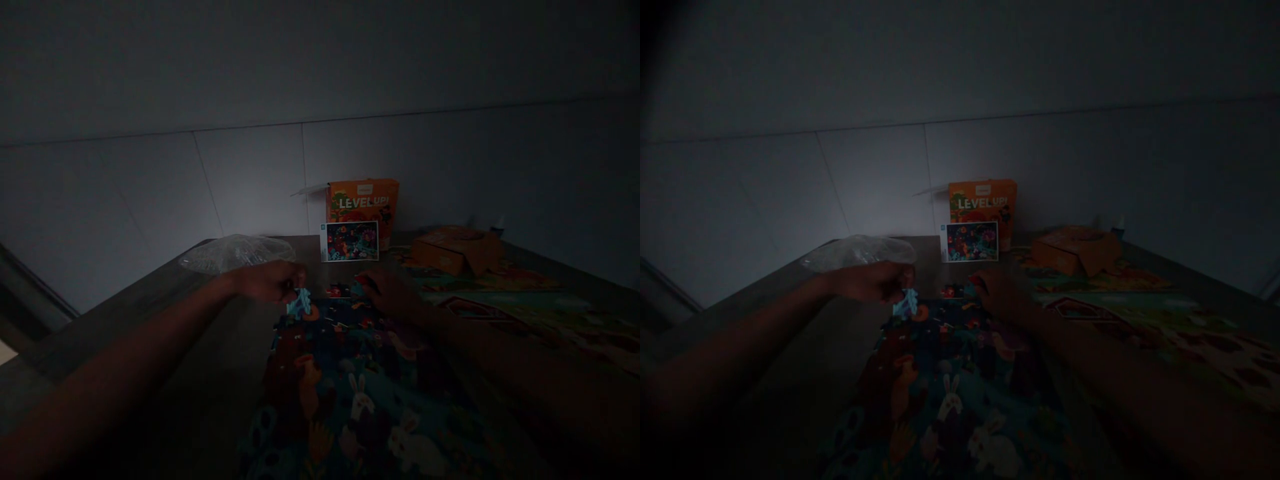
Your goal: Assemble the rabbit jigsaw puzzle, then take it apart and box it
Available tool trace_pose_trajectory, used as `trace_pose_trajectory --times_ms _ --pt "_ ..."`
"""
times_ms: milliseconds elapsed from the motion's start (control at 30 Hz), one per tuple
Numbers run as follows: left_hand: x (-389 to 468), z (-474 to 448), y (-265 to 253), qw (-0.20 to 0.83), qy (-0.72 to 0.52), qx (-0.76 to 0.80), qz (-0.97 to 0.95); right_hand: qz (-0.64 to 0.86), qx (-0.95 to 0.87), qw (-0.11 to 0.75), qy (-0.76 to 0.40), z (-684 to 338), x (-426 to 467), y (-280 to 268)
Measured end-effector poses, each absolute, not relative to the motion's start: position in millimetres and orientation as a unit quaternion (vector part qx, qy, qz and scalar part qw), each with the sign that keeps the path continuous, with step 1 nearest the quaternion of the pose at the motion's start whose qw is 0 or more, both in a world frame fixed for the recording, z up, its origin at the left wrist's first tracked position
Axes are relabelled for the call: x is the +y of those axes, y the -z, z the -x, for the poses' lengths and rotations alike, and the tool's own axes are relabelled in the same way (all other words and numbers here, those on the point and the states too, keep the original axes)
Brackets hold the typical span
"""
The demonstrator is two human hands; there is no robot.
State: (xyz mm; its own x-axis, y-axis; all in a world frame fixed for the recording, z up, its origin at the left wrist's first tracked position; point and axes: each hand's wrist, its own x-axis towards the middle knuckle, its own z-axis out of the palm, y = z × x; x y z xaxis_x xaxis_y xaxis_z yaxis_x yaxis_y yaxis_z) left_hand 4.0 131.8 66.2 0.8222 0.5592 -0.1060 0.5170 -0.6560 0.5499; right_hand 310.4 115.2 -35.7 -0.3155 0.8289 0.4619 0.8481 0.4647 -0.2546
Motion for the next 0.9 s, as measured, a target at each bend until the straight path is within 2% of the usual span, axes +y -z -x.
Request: trace_pose_trajectory --times_ms 167,533,767,900 --pt "156.7 20.9 -70.9 0.282 -0.044 0.341 -0.895 0.516 -0.811 0.276 0.012 -309.8 116.0 35.5" --pt "167.1 6.9 -28.7 0.29 -0.045 0.347 -0.891 0.518 -0.802 0.298 -0.012 -309.8 116.7 37.3" --pt "156.1 -2.9 -47.0 0.355 -0.079 0.324 -0.873 0.528 -0.759 0.377 -0.058 -306.7 113.7 27.8" --pt "126.8 -22.1 -48.8 0.386 -0.04 0.274 -0.88 0.529 -0.718 0.439 -0.106 -308.4 113.7 23.1"
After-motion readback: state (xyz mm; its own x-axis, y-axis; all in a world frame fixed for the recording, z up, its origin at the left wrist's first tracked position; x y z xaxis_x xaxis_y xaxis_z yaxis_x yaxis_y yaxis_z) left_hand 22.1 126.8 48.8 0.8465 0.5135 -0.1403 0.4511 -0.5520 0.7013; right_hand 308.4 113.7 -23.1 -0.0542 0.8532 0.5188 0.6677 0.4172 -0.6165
